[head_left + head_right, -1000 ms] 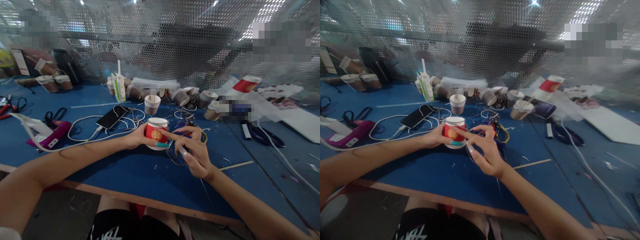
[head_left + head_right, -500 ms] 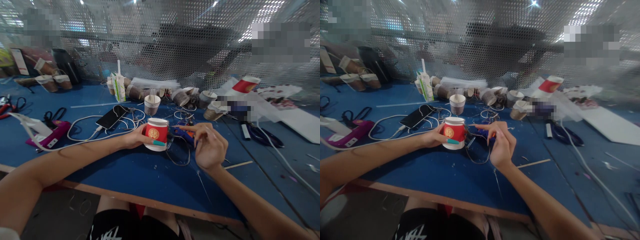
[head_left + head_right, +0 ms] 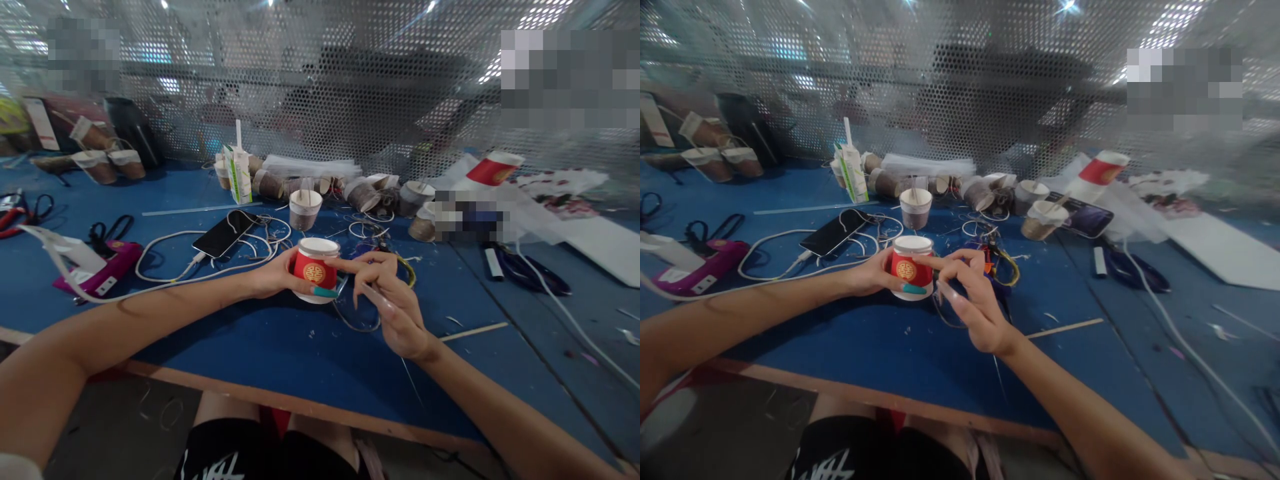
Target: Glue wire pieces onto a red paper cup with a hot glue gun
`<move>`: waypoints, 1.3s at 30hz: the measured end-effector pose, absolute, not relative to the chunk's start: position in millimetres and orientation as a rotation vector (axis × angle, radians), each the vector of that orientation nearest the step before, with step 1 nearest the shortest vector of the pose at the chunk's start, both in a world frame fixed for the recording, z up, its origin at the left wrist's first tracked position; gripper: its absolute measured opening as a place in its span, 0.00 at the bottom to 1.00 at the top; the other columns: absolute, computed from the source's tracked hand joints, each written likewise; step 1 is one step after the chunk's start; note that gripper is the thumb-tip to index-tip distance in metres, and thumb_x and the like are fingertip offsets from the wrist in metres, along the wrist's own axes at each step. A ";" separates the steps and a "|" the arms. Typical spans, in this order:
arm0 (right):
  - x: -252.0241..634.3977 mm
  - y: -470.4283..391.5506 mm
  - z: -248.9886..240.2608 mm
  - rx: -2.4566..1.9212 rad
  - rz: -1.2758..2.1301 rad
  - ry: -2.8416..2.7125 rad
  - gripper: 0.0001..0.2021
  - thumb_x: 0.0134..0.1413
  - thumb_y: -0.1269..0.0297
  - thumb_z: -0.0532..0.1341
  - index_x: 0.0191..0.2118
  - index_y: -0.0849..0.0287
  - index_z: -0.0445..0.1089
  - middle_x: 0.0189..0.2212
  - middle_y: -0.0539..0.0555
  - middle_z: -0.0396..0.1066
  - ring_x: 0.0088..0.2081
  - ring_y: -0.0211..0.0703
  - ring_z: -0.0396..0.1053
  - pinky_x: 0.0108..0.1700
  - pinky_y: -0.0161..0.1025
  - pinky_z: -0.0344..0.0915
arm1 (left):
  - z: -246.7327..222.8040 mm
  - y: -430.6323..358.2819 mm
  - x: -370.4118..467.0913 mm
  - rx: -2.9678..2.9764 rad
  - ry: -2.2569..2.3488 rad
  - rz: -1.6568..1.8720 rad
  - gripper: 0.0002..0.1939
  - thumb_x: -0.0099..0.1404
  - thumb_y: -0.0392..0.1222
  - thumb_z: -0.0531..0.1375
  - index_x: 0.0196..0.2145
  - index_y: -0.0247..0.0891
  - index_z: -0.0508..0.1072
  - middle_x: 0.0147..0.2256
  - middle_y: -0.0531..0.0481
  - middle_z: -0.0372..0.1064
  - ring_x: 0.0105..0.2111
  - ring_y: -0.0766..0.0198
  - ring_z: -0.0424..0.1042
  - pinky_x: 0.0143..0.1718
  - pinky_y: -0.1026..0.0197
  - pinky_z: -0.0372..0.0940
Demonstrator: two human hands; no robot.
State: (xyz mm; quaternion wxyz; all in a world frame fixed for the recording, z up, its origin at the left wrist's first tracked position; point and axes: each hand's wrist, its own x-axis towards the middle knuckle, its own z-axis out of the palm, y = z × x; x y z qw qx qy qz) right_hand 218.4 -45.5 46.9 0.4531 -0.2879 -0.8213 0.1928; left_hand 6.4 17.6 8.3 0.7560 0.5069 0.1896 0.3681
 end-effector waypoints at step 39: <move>225.1 -28.5 46.3 -0.656 0.754 -1.656 0.19 0.62 0.53 0.52 0.21 0.54 0.60 0.18 0.52 0.65 0.18 0.40 0.59 0.21 0.39 0.55 | 10.0 18.6 4.4 1.009 0.431 0.831 0.33 0.39 0.35 0.76 0.45 0.36 0.73 0.39 0.46 0.78 0.38 0.58 0.77 0.48 0.52 0.68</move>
